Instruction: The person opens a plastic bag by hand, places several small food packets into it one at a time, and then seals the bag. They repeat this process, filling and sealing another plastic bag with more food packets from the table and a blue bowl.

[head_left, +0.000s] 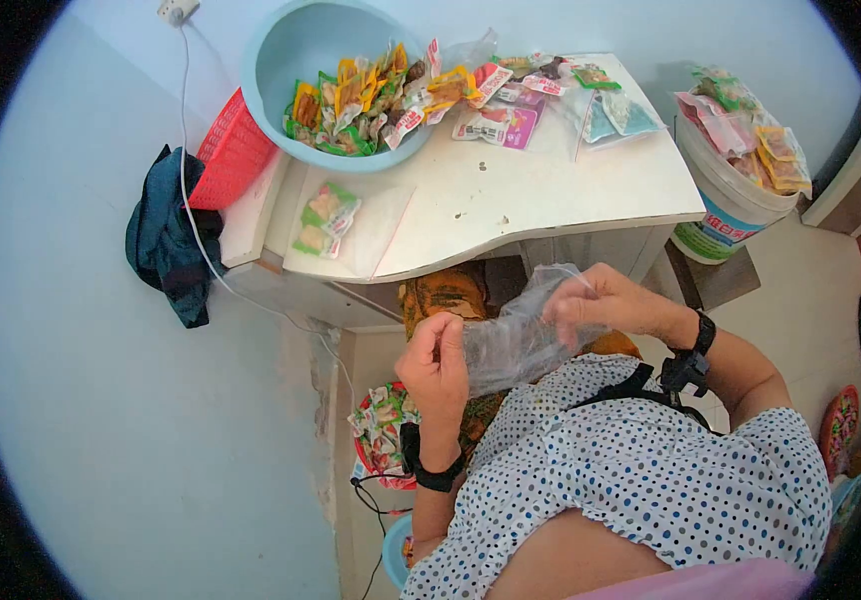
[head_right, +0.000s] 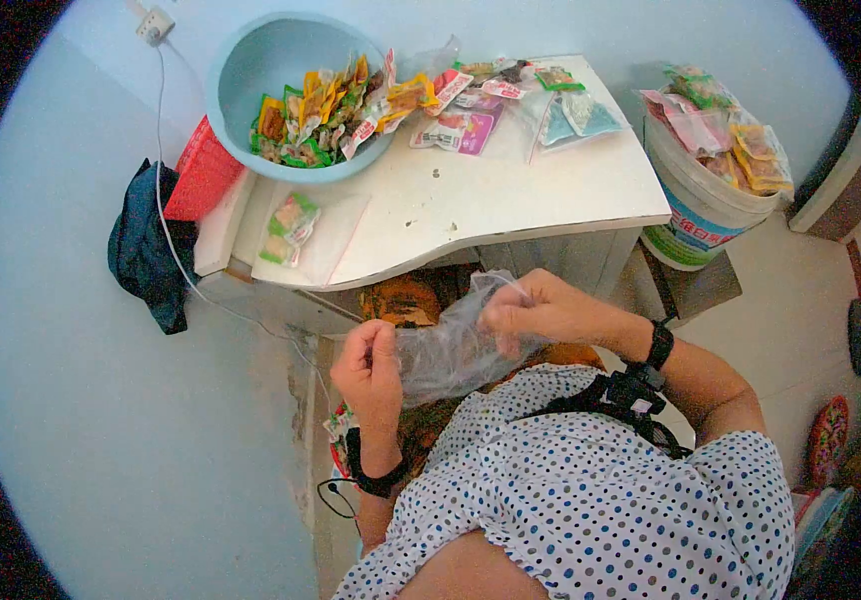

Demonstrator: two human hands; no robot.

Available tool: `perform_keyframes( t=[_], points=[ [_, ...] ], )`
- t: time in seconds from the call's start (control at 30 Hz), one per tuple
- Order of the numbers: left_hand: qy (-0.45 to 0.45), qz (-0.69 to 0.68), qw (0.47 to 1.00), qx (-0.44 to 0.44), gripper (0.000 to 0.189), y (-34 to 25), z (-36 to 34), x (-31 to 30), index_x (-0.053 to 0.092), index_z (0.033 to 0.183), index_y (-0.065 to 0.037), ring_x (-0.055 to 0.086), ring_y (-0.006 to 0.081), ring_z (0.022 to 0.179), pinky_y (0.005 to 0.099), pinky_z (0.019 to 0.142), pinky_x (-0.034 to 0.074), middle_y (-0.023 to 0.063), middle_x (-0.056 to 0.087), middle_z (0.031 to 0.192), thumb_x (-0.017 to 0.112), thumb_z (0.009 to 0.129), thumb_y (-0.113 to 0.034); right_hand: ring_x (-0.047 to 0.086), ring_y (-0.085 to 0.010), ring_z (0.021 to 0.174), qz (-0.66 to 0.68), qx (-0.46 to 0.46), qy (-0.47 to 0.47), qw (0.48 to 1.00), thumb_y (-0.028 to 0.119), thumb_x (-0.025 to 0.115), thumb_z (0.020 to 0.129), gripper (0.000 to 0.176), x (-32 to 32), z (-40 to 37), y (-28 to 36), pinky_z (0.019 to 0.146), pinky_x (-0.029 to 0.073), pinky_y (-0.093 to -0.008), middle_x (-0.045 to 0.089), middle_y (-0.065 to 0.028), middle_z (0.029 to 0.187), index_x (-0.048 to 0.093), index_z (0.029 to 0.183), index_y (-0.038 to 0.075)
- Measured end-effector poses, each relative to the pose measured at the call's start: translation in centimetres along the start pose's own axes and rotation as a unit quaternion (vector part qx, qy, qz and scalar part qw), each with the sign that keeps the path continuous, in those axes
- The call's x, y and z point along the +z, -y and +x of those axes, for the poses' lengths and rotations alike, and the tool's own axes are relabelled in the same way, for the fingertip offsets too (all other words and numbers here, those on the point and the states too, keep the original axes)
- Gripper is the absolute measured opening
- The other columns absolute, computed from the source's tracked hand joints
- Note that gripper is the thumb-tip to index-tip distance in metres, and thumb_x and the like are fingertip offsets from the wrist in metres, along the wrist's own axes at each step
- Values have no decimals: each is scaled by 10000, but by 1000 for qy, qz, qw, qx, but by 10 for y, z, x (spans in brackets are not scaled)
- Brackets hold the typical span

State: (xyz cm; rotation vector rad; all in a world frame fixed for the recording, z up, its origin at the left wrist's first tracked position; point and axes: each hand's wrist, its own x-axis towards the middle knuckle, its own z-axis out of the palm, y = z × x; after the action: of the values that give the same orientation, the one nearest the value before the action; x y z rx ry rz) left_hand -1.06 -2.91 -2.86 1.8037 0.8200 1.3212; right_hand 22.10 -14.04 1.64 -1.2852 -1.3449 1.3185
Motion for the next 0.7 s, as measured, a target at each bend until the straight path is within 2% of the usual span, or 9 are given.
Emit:
perform_keyframes(
  t=[0.1, 0.2, 0.23, 0.33, 0.4, 0.53, 0.63, 0.7],
  points=[
    [-65, -6, 997, 34, 136, 4, 4, -2, 641, 906, -15, 469, 38, 597, 200, 522, 372, -39, 557, 692, 631, 939, -146, 657, -152, 662, 20, 11, -13, 1000, 333, 466, 1016, 409, -1, 2, 2, 676, 518, -280, 701, -89, 799, 639, 1098, -28],
    [-128, -139, 972, -142, 137, 7, 10, -21, 645, 891, -26, 409, 13, 567, 186, 492, 319, -58, 526, 674, 614, 949, -147, 680, -194, 646, 79, -17, -28, 996, 347, 432, 1026, 448, -8, -5, 10, 705, 531, -292, 711, -125, 887, 604, 1183, -36],
    [-137, -167, 967, -139, 125, 9, 13, -24, 640, 917, -30, 363, -2, 543, 180, 471, 272, -75, 501, 664, 604, 957, -144, 688, -208, 686, 95, -27, -29, 995, 348, 433, 1025, 453, -8, -6, 9, 721, 534, -300, 704, -140, 942, 587, 1212, -34],
    [-93, -159, 965, -189, 176, 10, 12, -28, 627, 1033, -25, 386, 0, 577, 184, 491, 291, -74, 509, 697, 584, 976, -186, 701, -249, 802, 149, -49, -32, 987, 356, 431, 1023, 483, -6, -5, 6, 776, 537, -329, 667, -178, 1107, 518, 1308, -25],
    [-54, -208, 959, -183, 240, 9, 9, -24, 604, 1110, -22, 431, 14, 616, 182, 521, 324, -59, 536, 729, 570, 984, -224, 697, -274, 877, 194, -54, -37, 979, 363, 423, 1024, 519, -5, -3, 3, 822, 535, -354, 623, -193, 1218, 449, 1381, -13],
    [7, -262, 936, -234, 348, 18, -8, -20, 567, 1210, -14, 515, 52, 697, 196, 590, 407, -20, 589, 791, 551, 992, -284, 659, -296, 1016, 225, -67, -35, 971, 405, 418, 1018, 599, -5, -3, 10, 896, 511, -390, 530, -200, 1342, 313, 1467, 23],
    [51, -230, 945, -226, 308, 16, -14, -19, 609, 1134, -46, 611, 114, 750, 246, 634, 486, 42, 655, 929, 588, 964, -301, 630, -301, 1087, 221, -76, -45, 971, 437, 415, 1010, 642, -3, -1, 11, 940, 485, -398, 463, -181, 1420, 270, 1490, 37],
    [32, -234, 941, -242, 263, 18, -15, -14, 627, 1073, -44, 577, 99, 662, 231, 565, 456, 22, 639, 850, 615, 951, -276, 603, -305, 1139, 216, -87, -36, 972, 459, 414, 1005, 654, -3, -1, 10, 962, 469, -400, 428, -162, 1456, 280, 1489, 40]
  ],
)
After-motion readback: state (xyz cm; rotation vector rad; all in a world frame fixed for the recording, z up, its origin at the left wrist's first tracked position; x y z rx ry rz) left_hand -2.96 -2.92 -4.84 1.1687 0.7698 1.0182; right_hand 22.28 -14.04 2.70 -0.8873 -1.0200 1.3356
